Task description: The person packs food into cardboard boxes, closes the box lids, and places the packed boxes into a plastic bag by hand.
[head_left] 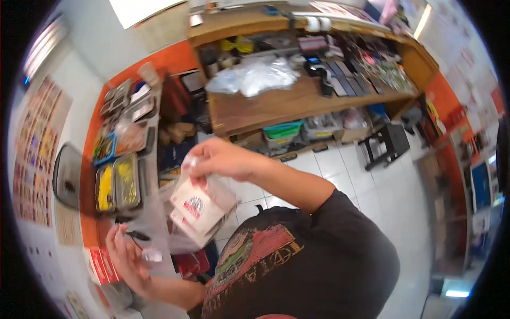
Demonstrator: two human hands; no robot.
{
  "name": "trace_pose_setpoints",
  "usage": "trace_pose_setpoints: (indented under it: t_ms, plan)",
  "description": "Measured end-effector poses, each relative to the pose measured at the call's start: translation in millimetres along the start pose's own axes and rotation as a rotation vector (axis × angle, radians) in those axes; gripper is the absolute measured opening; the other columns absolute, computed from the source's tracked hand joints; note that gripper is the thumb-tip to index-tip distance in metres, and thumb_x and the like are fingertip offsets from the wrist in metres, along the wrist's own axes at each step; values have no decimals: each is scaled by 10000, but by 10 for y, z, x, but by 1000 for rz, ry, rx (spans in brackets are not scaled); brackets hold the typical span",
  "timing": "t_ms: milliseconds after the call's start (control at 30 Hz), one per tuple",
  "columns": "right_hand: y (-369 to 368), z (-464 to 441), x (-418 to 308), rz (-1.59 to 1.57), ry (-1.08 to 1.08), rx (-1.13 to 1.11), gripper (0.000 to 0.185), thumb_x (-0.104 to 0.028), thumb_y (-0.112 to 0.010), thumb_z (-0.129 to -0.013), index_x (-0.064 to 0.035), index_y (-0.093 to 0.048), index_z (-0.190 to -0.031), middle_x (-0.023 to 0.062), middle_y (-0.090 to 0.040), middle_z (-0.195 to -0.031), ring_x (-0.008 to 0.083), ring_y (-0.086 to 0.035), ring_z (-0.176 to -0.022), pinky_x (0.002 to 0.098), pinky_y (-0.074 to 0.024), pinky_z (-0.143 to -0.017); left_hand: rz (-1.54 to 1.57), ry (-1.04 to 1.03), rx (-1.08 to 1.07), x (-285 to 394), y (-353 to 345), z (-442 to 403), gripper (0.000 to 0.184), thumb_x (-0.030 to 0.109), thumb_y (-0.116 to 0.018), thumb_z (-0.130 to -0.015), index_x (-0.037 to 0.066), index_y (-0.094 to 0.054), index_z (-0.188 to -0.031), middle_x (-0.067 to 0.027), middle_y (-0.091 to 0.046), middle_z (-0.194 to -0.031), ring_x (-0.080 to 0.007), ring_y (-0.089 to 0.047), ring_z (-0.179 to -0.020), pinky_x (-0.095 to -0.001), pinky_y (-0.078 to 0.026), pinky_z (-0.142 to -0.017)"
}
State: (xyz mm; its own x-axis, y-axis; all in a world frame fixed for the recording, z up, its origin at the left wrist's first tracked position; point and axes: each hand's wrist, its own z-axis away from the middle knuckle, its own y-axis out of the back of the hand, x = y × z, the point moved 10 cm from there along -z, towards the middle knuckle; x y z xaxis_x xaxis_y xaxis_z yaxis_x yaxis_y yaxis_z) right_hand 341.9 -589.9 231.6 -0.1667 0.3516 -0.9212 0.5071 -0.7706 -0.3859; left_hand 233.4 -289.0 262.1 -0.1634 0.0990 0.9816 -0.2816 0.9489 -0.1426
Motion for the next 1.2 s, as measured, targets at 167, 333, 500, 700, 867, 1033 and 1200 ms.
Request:
trace_pose_setpoints:
  t_ms: [167, 333, 500, 700, 867, 1033, 1200]
  plan:
    - [1632, 214, -633, 220, 104, 372, 170, -33, -644, -876, 35, -619, -1029, 92, -700, -870, 118, -631, -743, 252, -507, -720, 78, 107, -353, -727, -1825, -1225, 367, 137, -611, -952, 29, -503, -1285, -67, -628, -1113, 2, -362, -585, -173, -302, -506]
    - [2913, 277, -1050, 235, 261, 575, 216, -31, -640, -852, 28, -611, -1058, 86, -697, -949, 103, -615, -782, 251, -503, -739, 63, 19, -490, -1132, -3391, -2074, 328, 110, -607, -953, 18, -515, -1254, -75, -630, -1087, -11, -365, -593, -185, -315, -517]
    - [3911, 220, -1252, 296, 275, 744, 233, -42, -640, -835, 31, -629, -1056, 74, -697, -961, 92, -615, -806, 251, -494, -768, 46, -180, -653, -1374, -4623, -2458, 357, 19, -620, -906, 10, -526, -1251, -49, -576, -1123, -40, -472, -795, -185, -380, -672]
    - [4832, 51, -1704, 238, 265, 840, 135, -57, -648, -855, 15, -664, -968, 94, -710, -942, 106, -607, -767, 276, -491, -713, 170, -163, -726, -1587, -5679, -3150, 412, -29, -631, -863, 7, -528, -1260, -35, -512, -1098, -46, -413, -811, -182, -348, -752]
    - [5310, -86, -1687, 178, 127, 698, 150, -94, -610, -909, 20, -683, -973, 85, -722, -956, 95, -590, -747, 272, -489, -744, 84, -158, -754, -1819, -6082, -3433, 385, 10, -620, -892, 18, -532, -1266, -41, -551, -1090, -103, -516, -946, -232, -411, -816]
    - [6480, -222, -1366, 279, -85, 732, 200, -164, -615, -904, -1, -722, -949, 64, -732, -949, 127, -627, -797, 287, -502, -779, -147, -11, -630, -1960, -6140, -3494, 320, 11, -611, -910, 1, -564, -1227, -22, -565, -1012, -94, -523, -917, -234, -420, -844]
    - [8629, -790, -322, 991, -143, 938, 315, -107, -613, -805, -43, -699, -1101, 170, -685, -1117, 315, -637, -1059, 385, -499, -925, -546, -75, -493, -1879, -6226, -3244, 425, 9, -593, -913, 3, -521, -1332, -70, -601, -1167, -137, -563, -994, -264, -427, -917]
